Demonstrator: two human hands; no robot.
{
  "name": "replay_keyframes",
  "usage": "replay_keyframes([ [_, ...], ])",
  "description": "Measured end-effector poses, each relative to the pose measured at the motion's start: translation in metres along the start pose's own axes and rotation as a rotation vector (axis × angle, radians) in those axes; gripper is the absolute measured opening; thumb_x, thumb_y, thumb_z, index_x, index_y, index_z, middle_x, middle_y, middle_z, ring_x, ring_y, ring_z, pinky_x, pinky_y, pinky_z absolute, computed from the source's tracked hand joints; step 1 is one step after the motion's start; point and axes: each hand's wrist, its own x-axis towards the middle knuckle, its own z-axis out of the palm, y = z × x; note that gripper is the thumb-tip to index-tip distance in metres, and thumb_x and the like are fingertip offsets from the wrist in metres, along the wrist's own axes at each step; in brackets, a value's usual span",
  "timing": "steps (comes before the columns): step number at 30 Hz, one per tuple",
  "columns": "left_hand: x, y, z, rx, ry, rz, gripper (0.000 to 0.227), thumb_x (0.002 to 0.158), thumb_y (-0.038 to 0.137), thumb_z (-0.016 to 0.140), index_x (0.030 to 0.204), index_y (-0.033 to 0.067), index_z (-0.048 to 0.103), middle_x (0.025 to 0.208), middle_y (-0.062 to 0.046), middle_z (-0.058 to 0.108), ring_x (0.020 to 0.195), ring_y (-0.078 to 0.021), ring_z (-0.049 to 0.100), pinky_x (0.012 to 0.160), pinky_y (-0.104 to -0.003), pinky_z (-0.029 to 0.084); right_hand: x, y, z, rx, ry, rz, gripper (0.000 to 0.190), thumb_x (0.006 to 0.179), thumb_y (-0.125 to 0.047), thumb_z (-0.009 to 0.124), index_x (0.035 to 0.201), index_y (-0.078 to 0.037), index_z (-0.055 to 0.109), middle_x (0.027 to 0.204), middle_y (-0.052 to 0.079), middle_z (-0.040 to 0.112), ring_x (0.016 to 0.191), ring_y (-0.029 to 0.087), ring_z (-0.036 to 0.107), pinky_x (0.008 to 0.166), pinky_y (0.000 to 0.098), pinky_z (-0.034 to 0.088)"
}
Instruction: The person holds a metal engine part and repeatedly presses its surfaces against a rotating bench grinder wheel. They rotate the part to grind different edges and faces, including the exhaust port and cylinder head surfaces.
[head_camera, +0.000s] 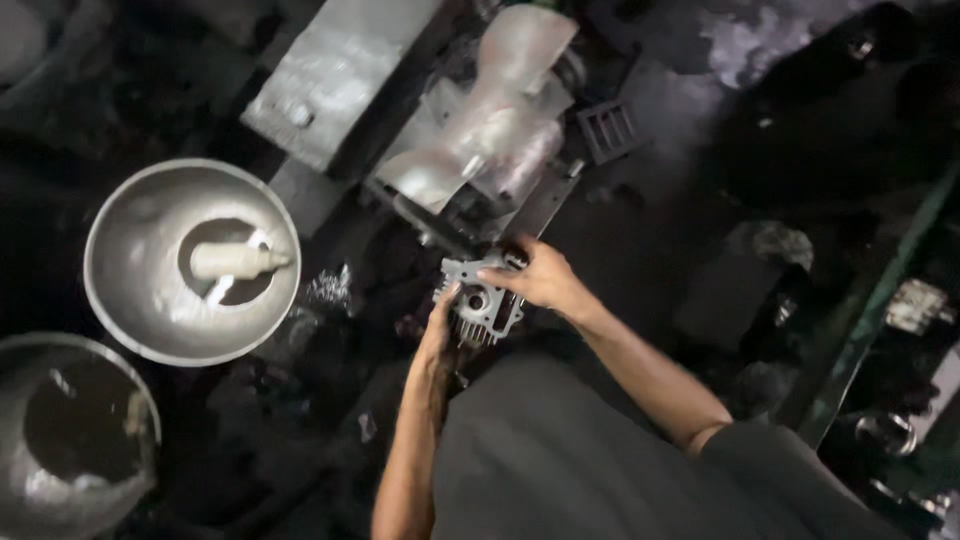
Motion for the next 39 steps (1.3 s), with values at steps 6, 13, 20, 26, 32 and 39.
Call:
replay_keyframes([
  [6,-0.031,0.007,-0.011,0.127,-0.034,0.183,0.066,0.090,0.046,0.067,0.138,0.0012,0.061,0.122,-0.016,0.072,0.105,-0.0258,0.071,0.090,-0.038,0.057,-0.004,0.016,0.025,0.230,-0.127,-0.111,0.065,0.076,-0.035,0.087,0.128,-0.002,0.066,0.117,0.012,0.075,0.108,0.020,0.069,0.097,0.0335,0.054],
  [13,-0.061,0.014,-0.001,0.746,0.050,0.563,0.076,0.083,0.036,0.079,0.144,0.0043,0.046,0.130,-0.015,0.065,0.122,-0.0220,0.061,0.105,-0.035,0.047,-0.033,0.029,0.018,0.395,-0.220,-0.241,0.056,0.082,-0.019,0.084,0.131,-0.002,0.063,0.123,0.008,0.070,0.116,0.017,0.064,0.102,0.0327,0.050],
  [20,-0.031,-0.001,0.023,0.733,0.187,0.506,0.076,0.086,0.044,0.075,0.144,0.0024,0.049,0.129,-0.013,0.067,0.120,-0.0200,0.062,0.105,-0.033,0.047,-0.013,0.010,-0.004,0.558,-0.178,0.029,0.057,0.076,-0.014,0.086,0.125,0.005,0.066,0.113,0.012,0.075,0.099,0.018,0.071,0.090,0.0318,0.057],
  [26,-0.001,-0.020,0.032,0.462,0.085,0.617,0.066,0.093,0.045,0.070,0.137,-0.0012,0.055,0.127,-0.011,0.067,0.118,-0.0193,0.061,0.104,-0.032,0.046,0.001,-0.003,-0.030,0.396,-0.167,0.003,0.054,0.076,-0.018,0.087,0.120,0.007,0.070,0.108,0.012,0.077,0.095,0.018,0.071,0.085,0.0323,0.058],
  [32,0.002,-0.025,0.037,0.263,0.073,0.527,0.060,0.092,0.044,0.068,0.135,0.0015,0.059,0.125,-0.011,0.068,0.114,-0.0200,0.063,0.100,-0.033,0.049,0.011,-0.003,-0.030,0.231,-0.179,-0.142,0.050,0.079,-0.020,0.087,0.118,0.007,0.072,0.106,0.013,0.076,0.094,0.017,0.069,0.083,0.0320,0.056],
  [39,-0.019,-0.012,0.043,0.510,0.114,0.689,0.065,0.091,0.040,0.074,0.139,0.0007,0.057,0.130,-0.013,0.069,0.121,-0.0215,0.063,0.104,-0.033,0.047,0.001,0.000,-0.030,0.359,-0.191,-0.147,0.049,0.077,-0.015,0.087,0.119,0.003,0.070,0.107,0.009,0.075,0.096,0.016,0.070,0.086,0.0306,0.057],
])
